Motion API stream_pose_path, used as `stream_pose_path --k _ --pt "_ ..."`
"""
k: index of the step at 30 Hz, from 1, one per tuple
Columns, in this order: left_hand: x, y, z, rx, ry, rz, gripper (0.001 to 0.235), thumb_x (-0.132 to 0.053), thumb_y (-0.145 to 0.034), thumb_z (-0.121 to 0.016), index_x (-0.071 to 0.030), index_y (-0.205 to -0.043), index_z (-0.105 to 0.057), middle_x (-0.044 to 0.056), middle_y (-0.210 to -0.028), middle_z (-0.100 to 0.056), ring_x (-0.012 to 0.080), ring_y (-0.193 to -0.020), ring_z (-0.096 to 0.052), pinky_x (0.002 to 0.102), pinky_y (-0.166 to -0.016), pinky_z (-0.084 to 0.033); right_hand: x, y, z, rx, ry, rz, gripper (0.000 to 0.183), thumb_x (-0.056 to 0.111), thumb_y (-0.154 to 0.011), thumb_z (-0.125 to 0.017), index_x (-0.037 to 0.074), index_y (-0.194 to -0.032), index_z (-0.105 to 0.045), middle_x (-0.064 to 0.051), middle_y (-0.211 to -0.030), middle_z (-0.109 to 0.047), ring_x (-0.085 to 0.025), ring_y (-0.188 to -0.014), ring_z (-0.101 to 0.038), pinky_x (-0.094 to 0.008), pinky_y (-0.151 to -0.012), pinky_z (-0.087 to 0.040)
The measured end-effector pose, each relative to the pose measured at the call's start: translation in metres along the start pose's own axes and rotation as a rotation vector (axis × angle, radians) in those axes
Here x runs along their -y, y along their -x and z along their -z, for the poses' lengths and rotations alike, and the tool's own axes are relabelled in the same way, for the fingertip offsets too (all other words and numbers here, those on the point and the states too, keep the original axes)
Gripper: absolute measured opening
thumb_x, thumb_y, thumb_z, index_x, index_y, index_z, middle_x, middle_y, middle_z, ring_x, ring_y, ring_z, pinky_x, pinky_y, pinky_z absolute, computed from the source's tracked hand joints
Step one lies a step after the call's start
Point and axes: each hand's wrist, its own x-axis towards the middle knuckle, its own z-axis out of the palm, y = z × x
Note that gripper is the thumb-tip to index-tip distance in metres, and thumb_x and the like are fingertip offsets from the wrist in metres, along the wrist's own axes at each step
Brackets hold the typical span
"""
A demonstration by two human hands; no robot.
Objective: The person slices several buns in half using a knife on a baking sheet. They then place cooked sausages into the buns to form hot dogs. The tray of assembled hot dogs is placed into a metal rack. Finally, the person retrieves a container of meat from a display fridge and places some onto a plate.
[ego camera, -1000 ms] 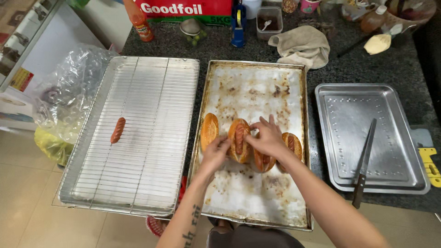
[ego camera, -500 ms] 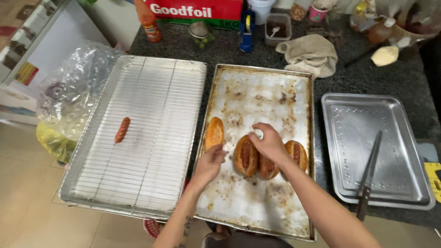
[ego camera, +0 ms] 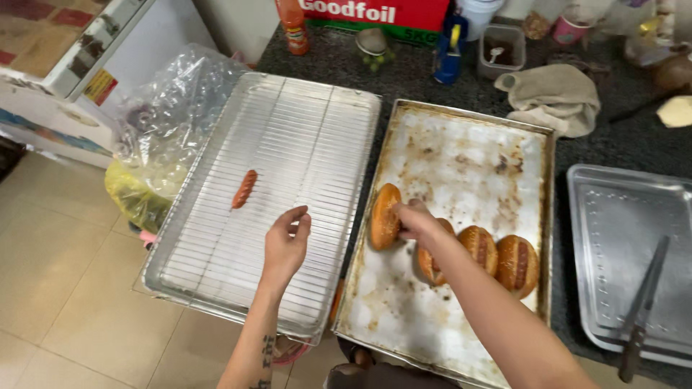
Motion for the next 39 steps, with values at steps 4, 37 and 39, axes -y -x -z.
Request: stream_pose_path --k 4,37,39 --pt "0.021 -0.02 0.044 -0.216 -0.216 -0.128 0.031 -0.024 -0.107 -0.075 -0.001 -0.127 -0.082 0.018 -0.12 -0.082 0.0299 -0.084 -0.078 0.045 -0.079 -0.061 0.0 -0.001 -0.009 0.03 -0.067 -0.015 0.063 0.038 -0.102 -0.074 0.002 -0.151 -0.06 -0.017 -0.139 -0.076 -0.034 -0.123 -0.077 -0.054 -0.1 -0.064" --pt "-0.002 -0.065 0.056 -0.011 -0.225 0.039 0.035 -0.047 -0.096 -0.085 -0.014 -0.107 -0.09 0.01 -0.112 -0.086 0.0313 -0.114 -0.081 0.047 -0.107 -0.062 0.055 0.153 -0.023 0.183 -0.342 0.261 0.072 0.024 -0.096 -0.077 0.001 -0.159 -0.05 -0.015 -0.137 -0.074 -0.027 -0.12 -0.076 -0.048 -0.1 -0.068" --pt "-0.017 -0.044 0.027 0.099 -0.108 -0.113 0.03 -0.037 -0.092 -0.087 -0.013 -0.107 -0.093 0.011 -0.117 -0.087 0.0287 -0.122 -0.08 0.044 -0.109 -0.06 0.049 0.156 -0.022 0.175 -0.299 0.277 0.071 0.026 -0.097 -0.076 0.002 -0.159 -0.052 -0.014 -0.139 -0.074 -0.024 -0.121 -0.076 -0.047 -0.1 -0.067"
